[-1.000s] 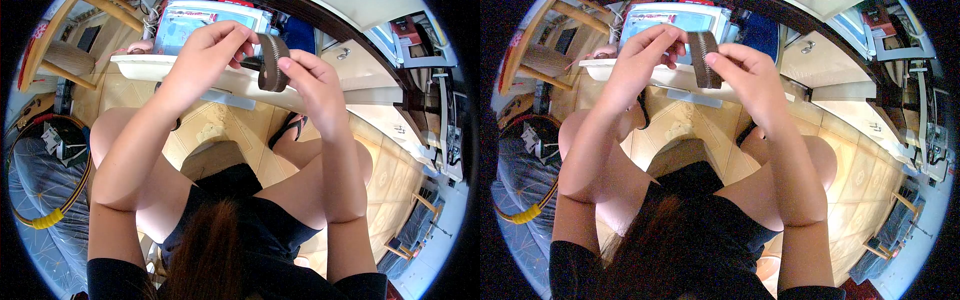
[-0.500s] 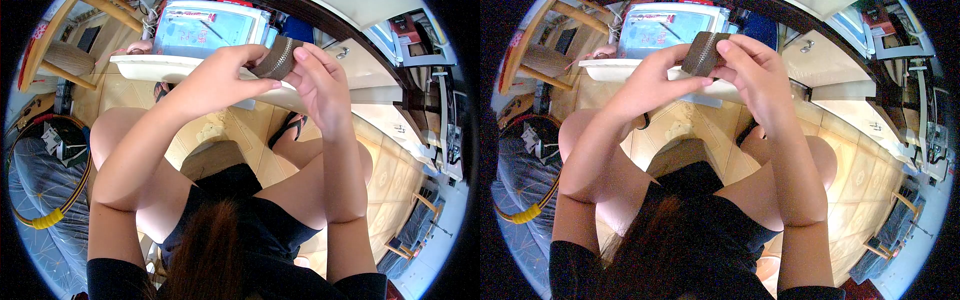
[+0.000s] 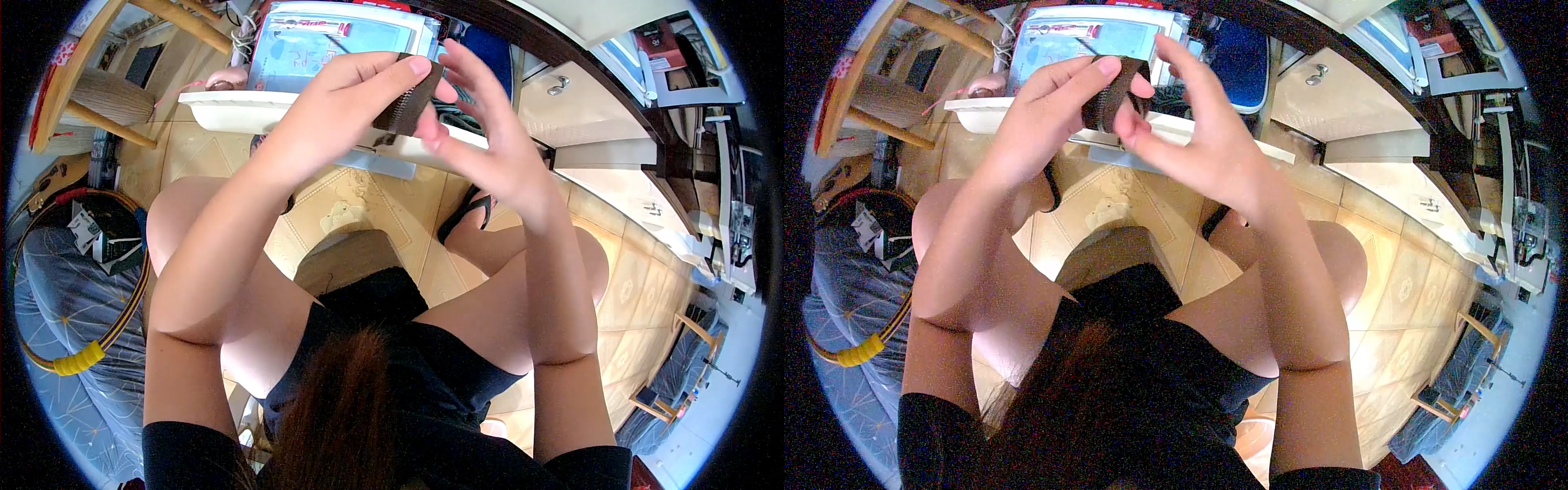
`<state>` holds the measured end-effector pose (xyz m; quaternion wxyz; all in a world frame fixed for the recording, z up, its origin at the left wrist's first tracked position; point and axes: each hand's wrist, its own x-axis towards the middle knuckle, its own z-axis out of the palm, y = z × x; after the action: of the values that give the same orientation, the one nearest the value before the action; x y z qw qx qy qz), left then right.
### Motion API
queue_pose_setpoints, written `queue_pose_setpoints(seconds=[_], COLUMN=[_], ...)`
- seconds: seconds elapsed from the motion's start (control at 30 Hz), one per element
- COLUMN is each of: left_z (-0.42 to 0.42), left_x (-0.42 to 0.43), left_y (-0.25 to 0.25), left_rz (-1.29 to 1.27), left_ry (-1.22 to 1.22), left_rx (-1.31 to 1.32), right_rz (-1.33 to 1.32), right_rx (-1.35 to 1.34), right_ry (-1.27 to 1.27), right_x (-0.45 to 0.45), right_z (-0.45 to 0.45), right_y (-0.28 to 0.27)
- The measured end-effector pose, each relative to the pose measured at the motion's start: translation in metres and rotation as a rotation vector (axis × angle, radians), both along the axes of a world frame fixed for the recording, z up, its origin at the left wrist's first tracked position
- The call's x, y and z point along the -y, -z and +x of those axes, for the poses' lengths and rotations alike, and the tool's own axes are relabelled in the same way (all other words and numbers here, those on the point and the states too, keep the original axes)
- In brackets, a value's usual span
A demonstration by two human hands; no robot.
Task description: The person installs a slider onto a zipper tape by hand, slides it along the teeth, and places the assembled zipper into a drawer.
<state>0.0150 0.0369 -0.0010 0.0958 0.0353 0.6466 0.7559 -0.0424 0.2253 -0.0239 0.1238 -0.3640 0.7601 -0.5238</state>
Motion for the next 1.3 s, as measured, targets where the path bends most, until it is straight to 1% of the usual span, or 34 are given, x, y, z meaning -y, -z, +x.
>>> queue_pose_setpoints(seconds=[0.07, 0.13, 0.2, 0.23, 0.33, 0.37, 0.47, 0.53, 0.57, 0.7, 0.73, 0.8, 0.87, 0.9, 1.0, 1.03, 1.13, 1.23, 1.3], left_z=[0.000, 0.001, 0.002, 0.001, -0.004, -0.005, -0.007, -0.009, -0.010, -0.013, -0.013, -0.012, -0.007, -0.006, -0.001, 0.000, -0.001, -0.002, -0.001], left_x=[-0.001, -0.002, -0.004, -0.001, -0.001, -0.002, -0.001, 0.000, 0.003, 0.021, 0.023, 0.019, 0.013, 0.014, 0.009, 0.006, 0.007, 0.007, 0.008], left_y=[-0.001, -0.003, -0.009, -0.013, -0.004, -0.005, -0.007, -0.008, -0.005, 0.002, 0.002, 0.005, 0.008, 0.009, 0.006, 0.015, 0.011, 0.008, 0.005], left_rz=[0.119, 0.239, 0.358, 0.355, 0.453, 0.460, 0.501, 0.559, 0.484, 0.145, 0.050, 0.029, -0.022, -0.102, -0.457, -0.422, -0.454, -0.390, -0.408], left_ry=[0.019, 0.021, 0.007, 0.066, 0.085, 0.053, -0.040, -0.096, -0.095, -0.120, -0.133, -0.112, -0.046, 0.092, 0.355, 0.336, 0.345, 0.296, 0.302], left_rx=[0.024, 0.049, 0.076, 0.068, 0.036, 0.022, -0.004, 0.003, -0.025, -0.125, -0.148, -0.155, -0.144, -0.140, 0.017, -0.068, -0.055, -0.039, -0.013], right_rz=[0.057, 0.022, 0.059, -0.035, -0.094, -0.109, -0.016, -0.058, -0.078, -0.288, -0.349, -0.472, -0.536, -0.547, -0.576, -0.582, -0.604, -0.643, -0.682], right_rx=[-0.042, 0.127, 0.120, 0.135, 0.298, 0.346, 0.392, 0.447, 0.474, 0.820, 0.852, 0.913, 0.915, 0.910, 0.875, 0.856, 0.820, 0.764, 0.710], right_ry=[-0.109, -0.123, -0.145, -0.149, -0.087, -0.088, -0.082, -0.055, -0.042, 0.069, 0.058, 0.038, 0.050, 0.065, 0.103, 0.119, 0.143, 0.149, 0.187], right_x=[0.001, 0.005, 0.010, 0.013, 0.016, 0.014, 0.010, 0.010, 0.010, 0.008, 0.007, 0.005, 0.002, 0.001, -0.001, -0.001, -0.005, -0.013, -0.018], right_z=[0.005, 0.014, 0.015, 0.016, 0.012, 0.013, 0.007, 0.005, 0.004, 0.004, 0.002, -0.003, -0.008, -0.010, -0.014, -0.015, -0.019, -0.026, -0.034], right_y=[-0.005, -0.004, -0.006, -0.005, 0.008, 0.007, 0.000, -0.002, -0.003, -0.014, -0.017, -0.021, -0.018, -0.016, -0.014, -0.015, -0.018, -0.020, -0.019])
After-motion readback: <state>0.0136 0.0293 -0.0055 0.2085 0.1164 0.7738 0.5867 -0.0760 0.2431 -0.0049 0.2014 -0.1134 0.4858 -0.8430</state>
